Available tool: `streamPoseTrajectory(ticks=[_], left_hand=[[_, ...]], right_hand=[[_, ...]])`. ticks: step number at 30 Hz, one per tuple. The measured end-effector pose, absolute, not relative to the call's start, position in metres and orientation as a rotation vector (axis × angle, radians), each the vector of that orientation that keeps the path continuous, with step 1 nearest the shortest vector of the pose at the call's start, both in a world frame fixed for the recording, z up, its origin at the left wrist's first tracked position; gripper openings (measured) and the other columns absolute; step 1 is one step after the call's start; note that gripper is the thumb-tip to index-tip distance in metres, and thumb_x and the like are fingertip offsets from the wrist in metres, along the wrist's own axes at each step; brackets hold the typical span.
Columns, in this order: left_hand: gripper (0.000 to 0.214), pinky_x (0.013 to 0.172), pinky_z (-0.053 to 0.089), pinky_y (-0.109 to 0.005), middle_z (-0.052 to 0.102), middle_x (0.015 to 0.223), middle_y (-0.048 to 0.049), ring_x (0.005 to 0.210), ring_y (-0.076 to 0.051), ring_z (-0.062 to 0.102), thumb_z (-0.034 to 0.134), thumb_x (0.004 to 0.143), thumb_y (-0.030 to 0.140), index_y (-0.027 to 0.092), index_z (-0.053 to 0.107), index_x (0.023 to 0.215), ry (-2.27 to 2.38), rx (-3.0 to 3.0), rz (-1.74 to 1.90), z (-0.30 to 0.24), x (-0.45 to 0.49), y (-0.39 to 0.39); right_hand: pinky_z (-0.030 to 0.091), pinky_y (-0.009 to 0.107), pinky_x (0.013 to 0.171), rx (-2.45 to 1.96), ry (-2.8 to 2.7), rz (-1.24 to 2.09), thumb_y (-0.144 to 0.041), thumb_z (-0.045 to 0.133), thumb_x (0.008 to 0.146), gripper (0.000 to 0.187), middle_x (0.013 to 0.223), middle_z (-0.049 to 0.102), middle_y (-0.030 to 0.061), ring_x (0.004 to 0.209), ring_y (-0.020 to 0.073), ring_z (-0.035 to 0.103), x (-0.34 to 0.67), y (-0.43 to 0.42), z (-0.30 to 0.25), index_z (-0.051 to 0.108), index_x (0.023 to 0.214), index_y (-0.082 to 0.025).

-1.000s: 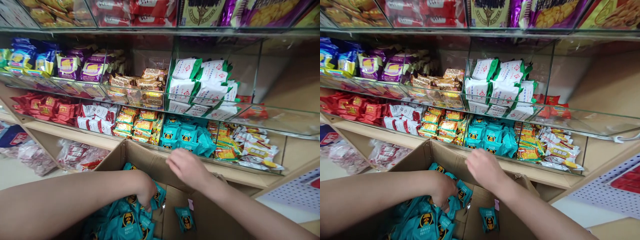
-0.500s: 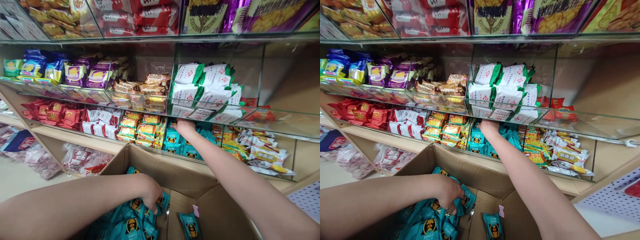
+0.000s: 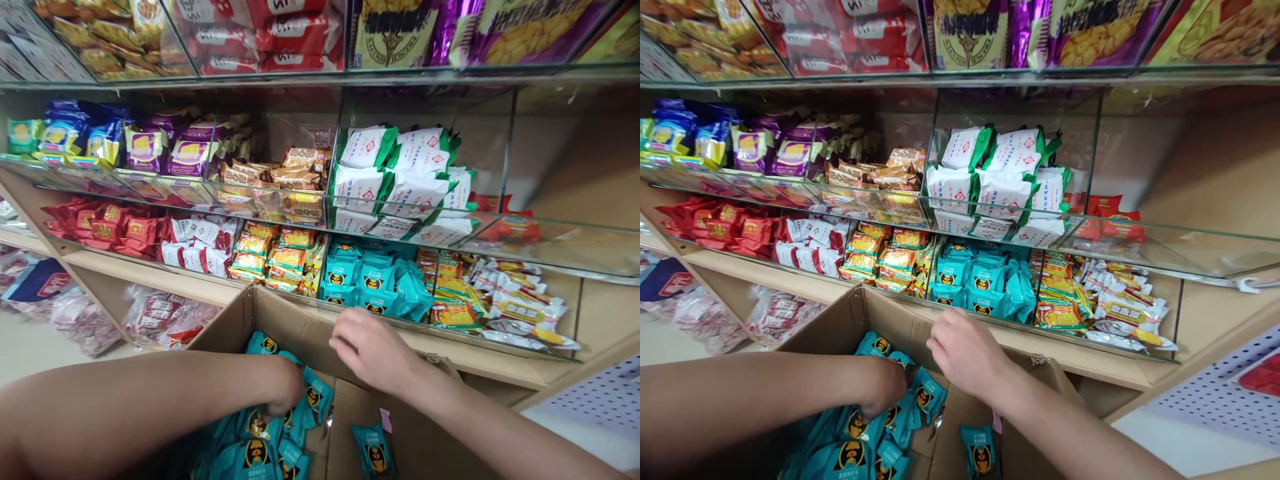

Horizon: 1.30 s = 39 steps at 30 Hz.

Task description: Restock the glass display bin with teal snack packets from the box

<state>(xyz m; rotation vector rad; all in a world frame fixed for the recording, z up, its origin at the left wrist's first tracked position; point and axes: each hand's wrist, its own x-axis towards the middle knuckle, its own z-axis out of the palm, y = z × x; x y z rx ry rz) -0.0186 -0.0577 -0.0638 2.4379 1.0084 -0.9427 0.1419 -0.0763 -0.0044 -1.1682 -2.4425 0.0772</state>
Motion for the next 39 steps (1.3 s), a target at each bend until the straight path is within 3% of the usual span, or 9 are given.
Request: streamPoseTrajectory(ticks=[3, 5, 8, 11, 16, 20, 26, 31, 39], left_hand=[[0.029, 0.065, 0.044, -0.041, 0.057, 0.048, -0.0102, 0.069, -0.032, 0.058, 0.075, 0.040, 0.029, 0.016, 0.050, 0.032, 0.992, 2.431, -0.935, -0.047, -0.019, -0.054], [0.021, 0.061, 0.043, -0.036, 0.057, 0.052, -0.0063, 0.064, -0.026, 0.057, 0.075, 0.039, 0.025, 0.016, 0.057, 0.046, 0.988, 2.440, -0.865, -0.027, -0.021, -0.050], [0.034, 0.052, 0.037, -0.022, 0.055, 0.065, 0.0027, 0.056, -0.011, 0.048, 0.069, 0.051, 0.026, 0.020, 0.058, 0.083, 0.945, 2.338, -0.318, 0.008, -0.021, -0.042], [0.035, 0.047, 0.035, -0.018, 0.047, 0.061, 0.0072, 0.048, -0.006, 0.042, 0.061, 0.065, 0.031, 0.018, 0.045, 0.093, 0.874, 1.909, 0.133, 0.026, -0.016, -0.036], [0.034, 0.043, 0.031, -0.017, 0.045, 0.055, 0.0070, 0.044, -0.004, 0.039, 0.058, 0.067, 0.044, 0.015, 0.046, 0.082, 0.848, 1.611, 0.489, 0.022, -0.005, -0.039], [0.038, 0.047, 0.035, -0.019, 0.051, 0.064, 0.0036, 0.050, -0.005, 0.045, 0.056, 0.068, 0.050, 0.015, 0.048, 0.082, 0.916, 1.434, 0.504, 0.020, 0.003, -0.041], [0.036, 0.057, 0.041, -0.023, 0.055, 0.068, 0.0017, 0.057, -0.007, 0.051, 0.067, 0.059, 0.040, 0.014, 0.052, 0.080, 0.879, 1.253, 0.623, 0.023, 0.017, -0.044], [0.039, 0.046, 0.036, -0.018, 0.055, 0.064, 0.0031, 0.050, -0.005, 0.046, 0.068, 0.057, 0.042, 0.014, 0.051, 0.079, 0.953, 1.359, 0.655, 0.018, 0.016, -0.046], [0.025, 0.058, 0.048, -0.025, 0.058, 0.061, 0.0025, 0.053, -0.008, 0.057, 0.062, 0.068, 0.028, 0.017, 0.040, 0.072, 0.929, 0.999, 0.822, 0.013, 0.014, -0.042]], right_hand=[[0.039, 0.026, 0.063, -1.212, -2.411, 0.401, -0.022, 0.047, 0.078, 0.015, 0.073, 0.058, 0.0023, 0.071, 0.0136, 0.052, 0.147, -0.092, -0.020, 0.058, 0.069, -0.018], [0.040, 0.026, 0.061, -1.268, -2.288, 0.626, -0.024, 0.050, 0.077, 0.012, 0.073, 0.060, 0.0018, 0.068, 0.0135, 0.054, 0.153, -0.093, -0.026, 0.060, 0.073, -0.019], [0.043, 0.027, 0.062, -1.244, -1.942, 1.076, -0.034, 0.058, 0.072, 0.023, 0.082, 0.062, 0.0027, 0.072, 0.0144, 0.056, 0.161, -0.092, -0.031, 0.057, 0.089, -0.019], [0.045, 0.026, 0.062, -1.114, -1.587, 1.374, -0.039, 0.061, 0.068, 0.033, 0.083, 0.061, 0.0015, 0.072, 0.0134, 0.056, 0.161, -0.091, -0.032, 0.053, 0.093, -0.019], [0.044, 0.024, 0.052, -0.996, -1.281, 1.428, -0.041, 0.061, 0.068, 0.029, 0.069, 0.057, -0.0017, 0.059, 0.0105, 0.052, 0.158, -0.090, -0.031, 0.052, 0.082, -0.018], [0.044, 0.023, 0.050, -0.978, -1.213, 1.418, -0.040, 0.062, 0.068, 0.027, 0.067, 0.055, -0.0031, 0.055, 0.0086, 0.049, 0.160, -0.088, -0.030, 0.053, 0.081, -0.018], [0.041, 0.018, 0.047, -0.957, -1.121, 1.363, -0.032, 0.066, 0.065, 0.029, 0.080, 0.057, -0.0024, 0.067, 0.0093, 0.051, 0.163, -0.088, -0.030, 0.051, 0.087, -0.022], [0.043, 0.020, 0.052, -1.005, -1.177, 1.403, -0.029, 0.069, 0.062, 0.029, 0.078, 0.058, -0.0008, 0.069, 0.0100, 0.051, 0.170, -0.090, -0.033, 0.055, 0.085, -0.019], [0.047, 0.029, 0.063, -1.023, -0.992, 1.364, -0.038, 0.066, 0.064, 0.034, 0.078, 0.060, 0.0012, 0.067, 0.0126, 0.055, 0.164, -0.085, -0.025, 0.054, 0.088, -0.017]])
